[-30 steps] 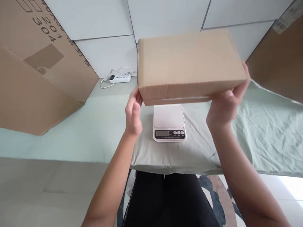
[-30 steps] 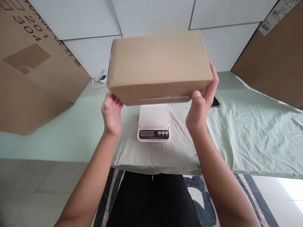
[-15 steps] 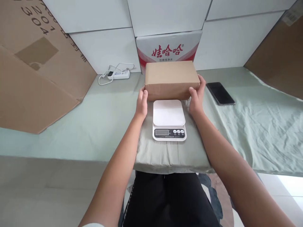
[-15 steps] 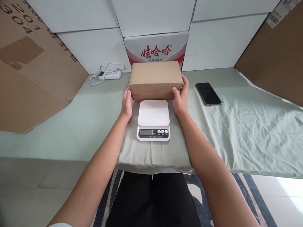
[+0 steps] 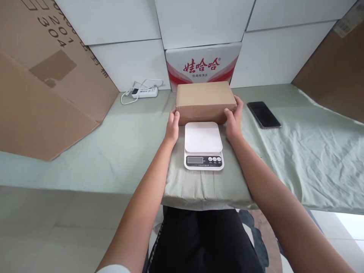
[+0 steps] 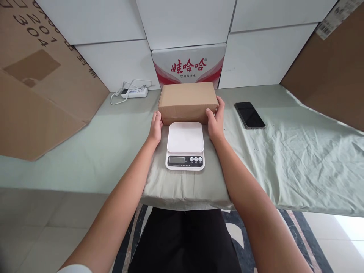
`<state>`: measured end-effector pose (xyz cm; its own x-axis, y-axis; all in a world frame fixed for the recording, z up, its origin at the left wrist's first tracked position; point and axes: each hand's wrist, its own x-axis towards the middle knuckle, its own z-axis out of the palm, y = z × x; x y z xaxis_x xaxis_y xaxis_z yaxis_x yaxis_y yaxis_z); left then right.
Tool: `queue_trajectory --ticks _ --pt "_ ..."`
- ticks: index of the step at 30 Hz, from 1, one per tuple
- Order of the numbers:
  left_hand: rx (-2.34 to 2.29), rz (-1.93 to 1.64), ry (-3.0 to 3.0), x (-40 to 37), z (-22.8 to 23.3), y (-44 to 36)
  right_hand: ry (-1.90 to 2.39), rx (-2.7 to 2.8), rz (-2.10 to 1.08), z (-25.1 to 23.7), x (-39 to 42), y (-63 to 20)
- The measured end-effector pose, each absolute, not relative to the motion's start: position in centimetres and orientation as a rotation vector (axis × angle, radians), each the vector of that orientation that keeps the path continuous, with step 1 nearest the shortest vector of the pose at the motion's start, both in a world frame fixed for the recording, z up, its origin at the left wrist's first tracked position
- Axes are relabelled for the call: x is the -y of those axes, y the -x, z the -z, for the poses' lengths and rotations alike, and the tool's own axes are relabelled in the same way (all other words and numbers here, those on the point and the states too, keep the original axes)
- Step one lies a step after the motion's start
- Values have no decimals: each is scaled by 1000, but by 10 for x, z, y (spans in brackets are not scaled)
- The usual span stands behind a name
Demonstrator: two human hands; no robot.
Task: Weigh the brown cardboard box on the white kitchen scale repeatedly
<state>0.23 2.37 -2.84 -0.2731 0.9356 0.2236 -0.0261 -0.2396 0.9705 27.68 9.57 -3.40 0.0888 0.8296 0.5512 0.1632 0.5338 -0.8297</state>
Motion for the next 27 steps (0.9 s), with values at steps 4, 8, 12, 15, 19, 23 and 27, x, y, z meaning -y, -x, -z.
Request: queue_trajectory --ticks 4,8,12,15,19,23,27 --pt "-1289 -1580 -1200 -24 29 0 936 1419 -656 32 -96 -280" --pt "-1398 -1627 -1133 -25 31 6 943 1243 -714 34 -100 -288" --pt "-1398 -1647 -1089 -26 32 7 958 1204 -754 36 -99 -292" --pt "-1378 -1634 -1103 -26 31 4 975 1270 -781 35 -94 -291" --pt "-1371 -1608 -1138 -24 27 0 933 1350 -777 33 -91 -288" --pt "-1349 -1579 -1172 -20 23 -1 883 1398 -767 33 -93 -287" --pt "-1360 -1583 -1167 -18 23 -2 875 1390 -792 34 -95 -288"
